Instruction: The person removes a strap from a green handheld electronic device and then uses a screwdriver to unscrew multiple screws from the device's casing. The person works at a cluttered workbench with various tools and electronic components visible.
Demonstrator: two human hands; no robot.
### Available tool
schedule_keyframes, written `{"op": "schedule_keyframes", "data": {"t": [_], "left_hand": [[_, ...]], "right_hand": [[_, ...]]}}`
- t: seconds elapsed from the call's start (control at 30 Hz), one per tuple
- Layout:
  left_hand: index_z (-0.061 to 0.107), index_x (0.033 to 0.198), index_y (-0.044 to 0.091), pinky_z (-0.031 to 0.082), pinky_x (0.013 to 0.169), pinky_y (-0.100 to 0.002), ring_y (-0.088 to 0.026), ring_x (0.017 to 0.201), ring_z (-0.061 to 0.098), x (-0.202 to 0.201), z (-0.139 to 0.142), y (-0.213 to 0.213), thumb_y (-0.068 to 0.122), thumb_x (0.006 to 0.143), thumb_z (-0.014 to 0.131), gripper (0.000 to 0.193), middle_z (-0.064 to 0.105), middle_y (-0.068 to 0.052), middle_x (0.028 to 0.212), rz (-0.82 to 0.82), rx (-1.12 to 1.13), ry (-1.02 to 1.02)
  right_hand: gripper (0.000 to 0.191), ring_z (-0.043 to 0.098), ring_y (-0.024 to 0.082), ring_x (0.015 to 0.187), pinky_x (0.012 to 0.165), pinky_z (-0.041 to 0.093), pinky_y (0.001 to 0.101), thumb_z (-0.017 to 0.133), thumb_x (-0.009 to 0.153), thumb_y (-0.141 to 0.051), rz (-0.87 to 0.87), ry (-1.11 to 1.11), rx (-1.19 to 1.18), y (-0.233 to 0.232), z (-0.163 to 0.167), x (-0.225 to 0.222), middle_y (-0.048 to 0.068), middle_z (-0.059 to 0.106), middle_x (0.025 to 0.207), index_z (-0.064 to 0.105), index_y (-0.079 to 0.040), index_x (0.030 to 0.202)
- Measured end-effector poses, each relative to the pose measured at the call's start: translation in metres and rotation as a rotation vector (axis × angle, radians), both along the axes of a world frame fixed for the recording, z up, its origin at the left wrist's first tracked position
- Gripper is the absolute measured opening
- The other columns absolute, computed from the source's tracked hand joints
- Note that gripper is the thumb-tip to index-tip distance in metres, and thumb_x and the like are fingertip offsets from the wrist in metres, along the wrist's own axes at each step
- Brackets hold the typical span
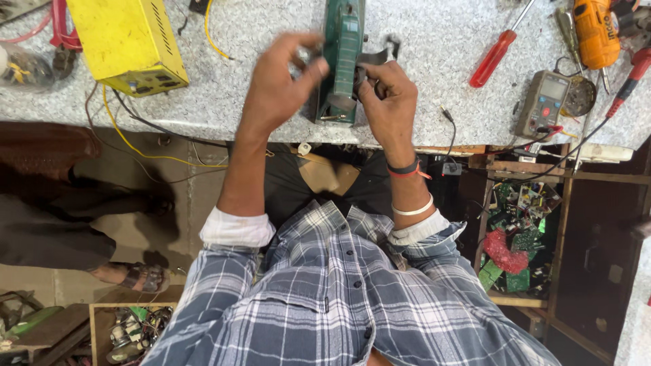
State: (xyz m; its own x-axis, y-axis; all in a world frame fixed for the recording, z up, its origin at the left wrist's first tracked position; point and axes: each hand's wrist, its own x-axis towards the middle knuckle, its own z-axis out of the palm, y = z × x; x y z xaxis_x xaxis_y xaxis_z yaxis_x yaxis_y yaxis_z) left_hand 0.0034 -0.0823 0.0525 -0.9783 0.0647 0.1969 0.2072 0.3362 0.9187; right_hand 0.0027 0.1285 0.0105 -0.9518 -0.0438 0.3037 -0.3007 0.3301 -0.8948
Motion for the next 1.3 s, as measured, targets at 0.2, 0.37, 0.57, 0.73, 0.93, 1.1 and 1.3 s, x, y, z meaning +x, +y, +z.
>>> {"op": "schedule_keyframes", "data": {"t": [0.2, 0.37, 0.57, 0.73, 0.93, 1.1, 1.3], "left_hand": [[0.068, 0.124, 0.003, 0.055, 0.073, -0.030, -0.018, 0.081, 0.062, 0.007, -0.040, 0.007, -0.003, 0.085, 0.080, 0.041, 0.060, -0.011, 0.100, -0.048, -0.012, 0.079], [0.066, 0.110, 0.003, 0.057, 0.063, -0.028, -0.015, 0.082, 0.069, 0.002, -0.043, 0.010, 0.004, 0.098, 0.076, 0.015, 0.070, -0.005, 0.098, 0.115, 0.234, 0.043], [0.051, 0.120, 0.008, 0.063, 0.061, -0.028, -0.017, 0.086, 0.078, 0.018, -0.006, 0.009, 0.020, 0.108, 0.057, 0.017, 0.071, -0.006, 0.102, 0.231, 0.919, 0.224], [0.057, 0.129, 0.008, 0.063, 0.068, -0.028, -0.016, 0.088, 0.076, 0.040, 0.048, 0.019, 0.018, 0.114, 0.064, 0.020, 0.071, -0.007, 0.109, -0.258, 0.643, 0.353], [0.066, 0.130, 0.012, 0.060, 0.079, -0.026, -0.017, 0.108, 0.071, 0.033, 0.065, 0.022, 0.004, 0.103, 0.075, 0.030, 0.065, -0.007, 0.132, -0.232, -0.014, 0.530], [0.070, 0.127, 0.010, 0.059, 0.072, -0.029, -0.016, 0.093, 0.072, 0.025, 0.024, 0.002, 0.004, 0.097, 0.074, 0.030, 0.070, -0.004, 0.115, -0.022, -0.058, 0.085], [0.067, 0.121, -0.001, 0.054, 0.076, -0.030, -0.021, 0.087, 0.063, 0.025, -0.022, 0.021, 0.007, 0.090, 0.083, 0.036, 0.059, -0.010, 0.100, -0.064, 0.022, 0.134]], "right_hand": [[0.017, 0.060, 0.019, 0.089, 0.076, 0.048, 0.0323, 0.079, 0.090, 0.002, 0.138, 0.241, 0.199, -0.008, 0.020, -0.012, 0.007, 0.061, 0.096, 0.074, -0.002, 0.106], [0.030, 0.058, 0.020, 0.103, 0.087, 0.051, 0.0329, 0.066, 0.102, 0.001, 0.425, 0.057, 0.116, 0.021, 0.038, -0.007, 0.010, 0.059, 0.113, 0.068, 0.000, 0.132], [0.038, 0.060, 0.010, 0.092, 0.082, 0.053, 0.0254, 0.076, 0.107, -0.019, 0.274, -0.032, -0.099, 0.026, 0.044, 0.011, 0.004, 0.063, 0.105, 0.065, -0.003, 0.139], [0.078, 0.052, 0.009, 0.079, 0.070, 0.044, 0.0250, 0.091, 0.084, -0.026, 0.427, 0.048, 0.077, 0.027, 0.048, 0.018, 0.001, 0.056, 0.089, 0.053, 0.000, 0.147], [0.017, 0.054, 0.008, 0.065, 0.069, 0.049, 0.0254, 0.067, 0.107, -0.015, 0.151, -0.038, -0.747, 0.026, 0.026, -0.010, 0.003, 0.062, 0.080, 0.065, -0.002, 0.097], [0.010, 0.060, 0.007, 0.062, 0.055, 0.048, 0.0230, 0.069, 0.099, -0.006, 0.032, -0.219, -0.495, 0.036, 0.008, -0.013, 0.002, 0.068, 0.082, 0.064, -0.005, 0.106], [0.017, 0.052, 0.007, 0.079, 0.069, 0.041, 0.0234, 0.073, 0.104, -0.001, 0.245, -0.094, -0.151, 0.014, -0.001, -0.017, 0.003, 0.066, 0.096, 0.074, 0.004, 0.120]]}}
